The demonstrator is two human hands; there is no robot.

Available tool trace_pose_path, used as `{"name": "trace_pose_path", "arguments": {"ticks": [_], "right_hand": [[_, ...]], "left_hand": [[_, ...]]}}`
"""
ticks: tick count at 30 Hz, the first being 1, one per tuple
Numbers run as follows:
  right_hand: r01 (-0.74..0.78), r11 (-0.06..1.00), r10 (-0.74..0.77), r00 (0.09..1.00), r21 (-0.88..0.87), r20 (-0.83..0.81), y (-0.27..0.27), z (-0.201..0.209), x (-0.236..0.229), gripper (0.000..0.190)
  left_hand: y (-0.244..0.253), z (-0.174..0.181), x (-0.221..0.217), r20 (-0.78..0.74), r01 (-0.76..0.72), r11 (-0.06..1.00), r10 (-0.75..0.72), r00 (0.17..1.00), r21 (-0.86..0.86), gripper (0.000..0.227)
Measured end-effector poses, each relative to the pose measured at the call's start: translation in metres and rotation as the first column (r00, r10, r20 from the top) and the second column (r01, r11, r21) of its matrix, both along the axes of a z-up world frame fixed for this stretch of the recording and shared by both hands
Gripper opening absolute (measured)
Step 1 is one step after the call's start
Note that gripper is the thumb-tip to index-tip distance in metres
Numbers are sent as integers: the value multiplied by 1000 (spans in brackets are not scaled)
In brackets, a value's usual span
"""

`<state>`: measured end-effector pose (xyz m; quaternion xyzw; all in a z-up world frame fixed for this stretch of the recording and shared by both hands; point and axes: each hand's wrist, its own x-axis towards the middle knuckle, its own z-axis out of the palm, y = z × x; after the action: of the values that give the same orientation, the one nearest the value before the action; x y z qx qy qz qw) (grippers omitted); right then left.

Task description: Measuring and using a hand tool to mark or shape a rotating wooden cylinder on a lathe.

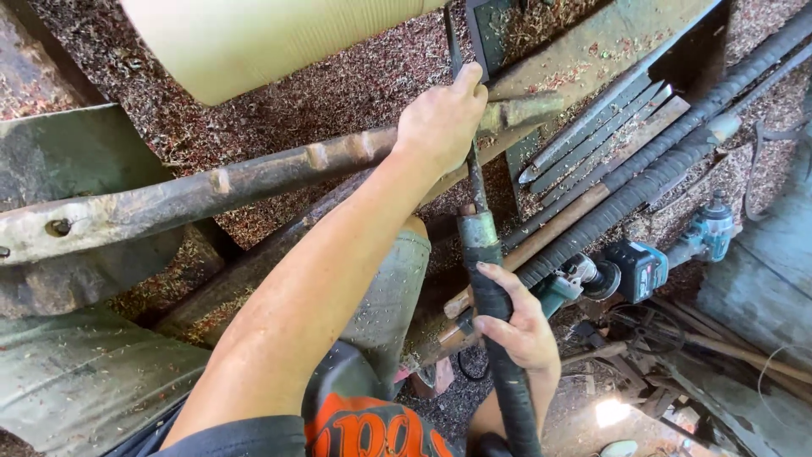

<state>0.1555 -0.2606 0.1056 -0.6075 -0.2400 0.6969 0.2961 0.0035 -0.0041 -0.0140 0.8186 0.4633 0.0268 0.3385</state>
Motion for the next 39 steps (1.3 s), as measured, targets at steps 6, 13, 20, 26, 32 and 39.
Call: {"name": "trace_pose_path", "arguments": {"ticks": [6, 13, 20, 26, 32, 39], "right_hand": [[-131, 985, 136, 990, -115, 40, 31, 21, 25, 78], [-296, 943, 306, 951, -151, 45, 53, 27, 59, 78], [-396, 909, 401, 916, -129, 13, 65, 17, 93, 77], [-356, 926, 360, 933, -123, 12, 65, 18, 88, 77], [-218, 968, 216, 976, -123, -26, 45, 20, 61, 76], [-104, 987, 109, 994, -121, 33, 28, 19, 29, 78]], "left_hand": [[3, 7, -1, -55, -31, 1000, 31, 998, -4, 41], [5, 16, 0, -137, -24, 998, 16, 990, -57, 45], [2, 16, 1, -144, -83, 993, 71, 987, -83, 36], [3, 14, 1, -150, -66, 995, 55, 987, -74, 37], [4, 14, 1, -123, -53, 995, 42, 992, -85, 34], [7, 20, -1, -129, 4, 988, -24, 991, -154, 39]]}}
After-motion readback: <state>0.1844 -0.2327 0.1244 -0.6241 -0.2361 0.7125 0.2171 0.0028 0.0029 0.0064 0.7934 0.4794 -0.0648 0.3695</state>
